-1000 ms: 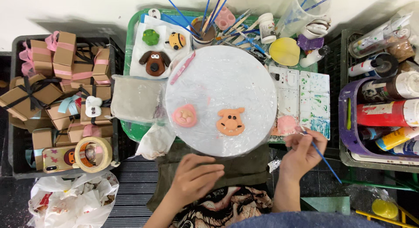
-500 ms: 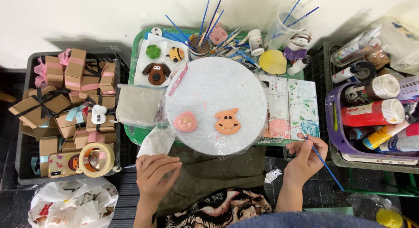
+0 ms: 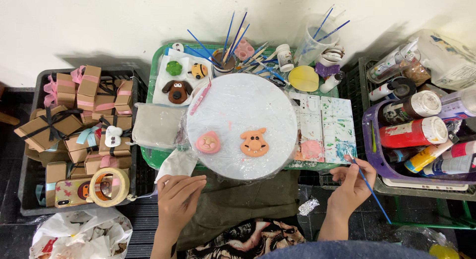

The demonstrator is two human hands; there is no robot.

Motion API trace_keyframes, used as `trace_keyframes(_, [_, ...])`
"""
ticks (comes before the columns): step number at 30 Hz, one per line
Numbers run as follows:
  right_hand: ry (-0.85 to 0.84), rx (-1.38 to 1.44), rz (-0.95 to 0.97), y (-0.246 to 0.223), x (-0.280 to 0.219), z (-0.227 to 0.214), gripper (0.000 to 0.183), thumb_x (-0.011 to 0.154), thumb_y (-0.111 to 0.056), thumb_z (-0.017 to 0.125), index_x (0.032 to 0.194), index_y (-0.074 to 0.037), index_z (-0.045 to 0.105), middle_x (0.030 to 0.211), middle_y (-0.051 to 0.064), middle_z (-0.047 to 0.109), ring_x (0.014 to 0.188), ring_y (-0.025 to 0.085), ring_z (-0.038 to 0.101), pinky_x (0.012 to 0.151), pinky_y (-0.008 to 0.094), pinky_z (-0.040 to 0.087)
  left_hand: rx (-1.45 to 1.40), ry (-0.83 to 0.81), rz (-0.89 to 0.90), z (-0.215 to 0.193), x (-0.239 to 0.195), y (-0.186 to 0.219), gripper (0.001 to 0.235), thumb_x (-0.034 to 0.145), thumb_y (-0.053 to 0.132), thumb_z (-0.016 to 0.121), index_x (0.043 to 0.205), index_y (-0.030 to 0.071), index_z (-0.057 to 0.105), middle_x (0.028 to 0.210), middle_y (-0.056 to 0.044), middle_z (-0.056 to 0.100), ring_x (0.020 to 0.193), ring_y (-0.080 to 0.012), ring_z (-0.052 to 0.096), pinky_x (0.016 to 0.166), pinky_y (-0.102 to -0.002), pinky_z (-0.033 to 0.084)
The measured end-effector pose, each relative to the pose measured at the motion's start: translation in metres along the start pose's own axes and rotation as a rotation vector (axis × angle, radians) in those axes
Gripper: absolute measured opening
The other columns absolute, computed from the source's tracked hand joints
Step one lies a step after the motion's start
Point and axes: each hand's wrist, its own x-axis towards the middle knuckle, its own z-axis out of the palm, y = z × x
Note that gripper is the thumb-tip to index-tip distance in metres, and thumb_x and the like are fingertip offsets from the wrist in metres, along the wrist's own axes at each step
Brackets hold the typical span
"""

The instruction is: The person uses a brush to paint black dots on a clay pig face and a pink heart-shaped object. They dip the brush in paint and apply it to the figurines placed on a white turntable.

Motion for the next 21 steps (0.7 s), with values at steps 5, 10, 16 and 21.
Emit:
trace_keyframes(5, [-0.048,-0.006,-0.003,-0.003,0.000,0.007,0.011,0.115,-0.009,0.053,0.123,-0.004,0.050,0.115,0.016,0.070,0.073,0.015,0.066,0.061,0.024,0.046,0.009,-0.029,-0.037,0.001,0.001,0.002,0.015,0.080,0.006,0.081,0.093,0.011,0.077,0.100,0.004,0.078,0.093,-0.0143,0.070,0.092,-0.035,0.041])
trace_keyframes(10, [-0.122,-0.032,0.005,0.001,-0.003,0.009,0.008,0.112,-0.009,0.056,0.116,-0.002,0.055,0.100,0.013,0.069,0.071,0.015,0.065,0.062,0.024,0.045,0.001,-0.065,-0.017,0.000,0.003,-0.001,0.015,0.072,0.011,0.085,0.080,0.014,0.073,0.088,0.006,0.076,0.090,-0.0143,0.070,0.091,-0.037,0.040])
trace_keyframes(16, [-0.212,-0.009,0.027,0.006,-0.009,0.012,0.010,0.112,-0.011,0.057,0.108,-0.002,0.057,0.086,0.010,0.067,0.070,0.015,0.064,0.063,0.026,0.046,-0.037,0.025,-0.085,0.006,-0.004,-0.006,0.024,0.077,0.004,0.082,0.083,0.012,0.060,0.089,0.001,0.072,0.081,-0.0144,0.067,0.086,-0.034,0.040])
trace_keyframes(21, [-0.255,-0.006,0.082,0.008,-0.015,0.020,0.010,0.111,-0.012,0.056,0.105,-0.003,0.056,0.086,0.010,0.068,0.068,0.014,0.064,0.062,0.026,0.047,-0.160,-0.047,-0.231,0.011,-0.016,-0.020,0.028,0.081,-0.005,0.073,0.095,0.008,0.052,0.089,-0.005,0.063,0.066,-0.0177,0.055,0.073,-0.033,0.044])
